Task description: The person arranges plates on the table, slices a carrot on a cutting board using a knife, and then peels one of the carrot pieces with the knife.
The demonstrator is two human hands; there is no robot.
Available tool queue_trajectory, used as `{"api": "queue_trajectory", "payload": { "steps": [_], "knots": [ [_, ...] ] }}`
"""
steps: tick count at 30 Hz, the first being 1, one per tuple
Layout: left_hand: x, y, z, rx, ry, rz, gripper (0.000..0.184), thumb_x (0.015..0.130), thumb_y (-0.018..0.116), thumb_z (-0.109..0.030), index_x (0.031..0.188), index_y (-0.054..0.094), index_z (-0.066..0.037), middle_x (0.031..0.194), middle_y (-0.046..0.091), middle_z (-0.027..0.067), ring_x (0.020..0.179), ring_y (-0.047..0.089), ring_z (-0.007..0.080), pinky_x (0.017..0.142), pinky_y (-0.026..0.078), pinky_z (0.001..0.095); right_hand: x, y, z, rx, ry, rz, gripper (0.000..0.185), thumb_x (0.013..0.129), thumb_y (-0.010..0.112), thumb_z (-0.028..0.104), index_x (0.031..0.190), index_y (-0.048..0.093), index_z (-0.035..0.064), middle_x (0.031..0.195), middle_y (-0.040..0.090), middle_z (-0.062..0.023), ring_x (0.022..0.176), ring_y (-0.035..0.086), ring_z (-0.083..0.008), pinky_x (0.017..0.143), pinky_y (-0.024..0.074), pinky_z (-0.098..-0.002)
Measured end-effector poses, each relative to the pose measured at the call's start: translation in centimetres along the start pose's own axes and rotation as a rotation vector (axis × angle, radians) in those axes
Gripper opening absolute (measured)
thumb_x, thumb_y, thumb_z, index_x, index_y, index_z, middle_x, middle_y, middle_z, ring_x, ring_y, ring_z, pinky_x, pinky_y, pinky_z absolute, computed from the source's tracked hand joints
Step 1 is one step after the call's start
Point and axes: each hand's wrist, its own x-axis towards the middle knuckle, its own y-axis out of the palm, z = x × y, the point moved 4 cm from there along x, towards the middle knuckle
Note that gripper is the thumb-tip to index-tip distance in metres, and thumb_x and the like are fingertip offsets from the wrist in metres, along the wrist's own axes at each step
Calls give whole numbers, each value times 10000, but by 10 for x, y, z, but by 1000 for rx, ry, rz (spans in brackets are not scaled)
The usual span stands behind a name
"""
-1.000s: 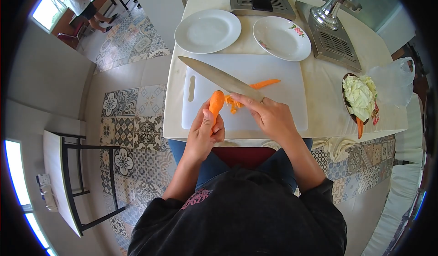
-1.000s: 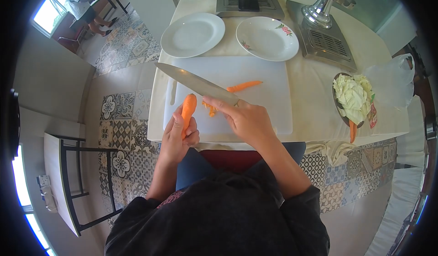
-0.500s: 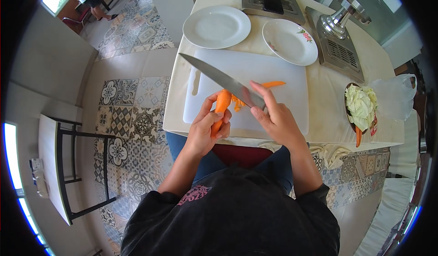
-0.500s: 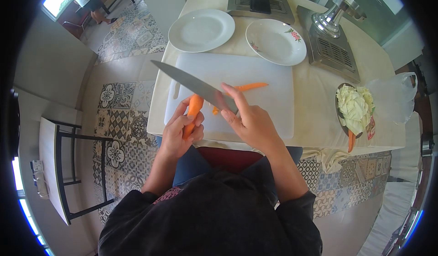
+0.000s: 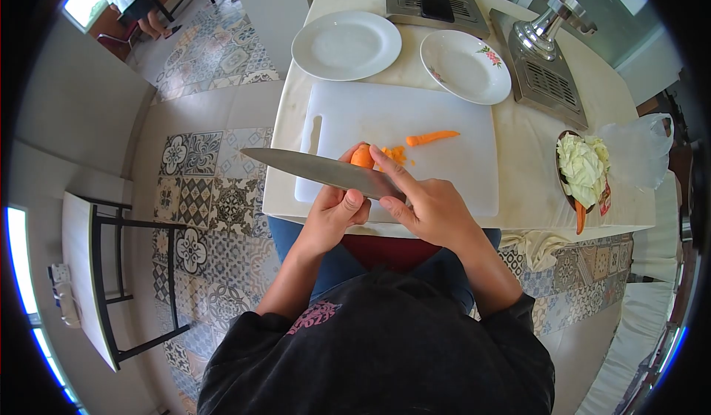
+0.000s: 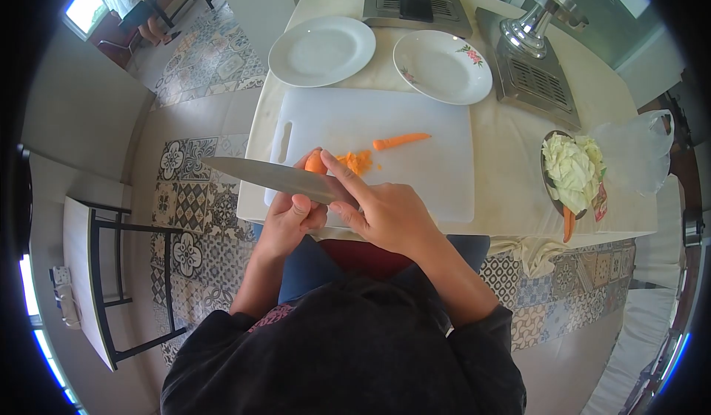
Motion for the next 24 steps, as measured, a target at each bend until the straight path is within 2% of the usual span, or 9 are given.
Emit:
{"api": "queue_trajectory", "payload": {
  "steps": [4,7,9,13,18,21,24],
  "knots": [
    [2,-2,3,36,29,-7,776,926,539,-477,1491,214,-56,952,476,-30,557,329,36,493,276,200,1,-2,3,-46,0,-35,619,923,581,326,1480,333,220,564,550,-69,465,547,-258,458,427,-371],
    [3,-1,4,72,37,-79,725,939,516,-480,1465,270,-45,881,458,-26,548,314,34,482,268,201,2,0,3,-104,-3,-75,587,917,586,322,1460,373,257,571,556,-62,455,545,-250,443,430,-367],
    [3,-1,4,70,-9,-140,685,949,504,-474,1441,306,-40,813,435,-28,543,310,33,475,260,200,3,2,2,-146,-19,-131,558,915,587,325,1442,406,286,573,560,-58,446,541,-243,433,433,-362],
    [3,-2,7,123,-55,-240,641,963,455,-504,1407,369,-49,718,366,-36,510,292,29,445,236,185,5,2,3,-205,0,-124,520,903,608,298,1404,468,284,628,608,-62,482,568,-232,468,460,-344],
    [4,-7,12,128,-131,-306,603,975,444,-500,1367,405,-44,690,361,-36,500,291,31,437,230,187,6,10,0,-240,57,-110,473,911,603,287,1373,503,314,665,625,-56,478,566,-224,464,464,-338],
    [3,-6,10,106,-170,-326,593,976,441,-502,1350,418,-42,680,363,-36,498,287,30,439,226,188,8,11,-2,-223,26,-188,442,923,589,261,1357,520,315,673,631,-54,507,583,-230,489,481,-338],
    [1,-3,8,98,-184,-338,610,977,402,-534,1351,420,-52,677,362,-35,489,262,34,448,226,192,9,2,-22,-141,61,-338,412,935,569,280,1339,527,351,626,621,-30,501,592,-222,456,465,-331]
  ]
}}
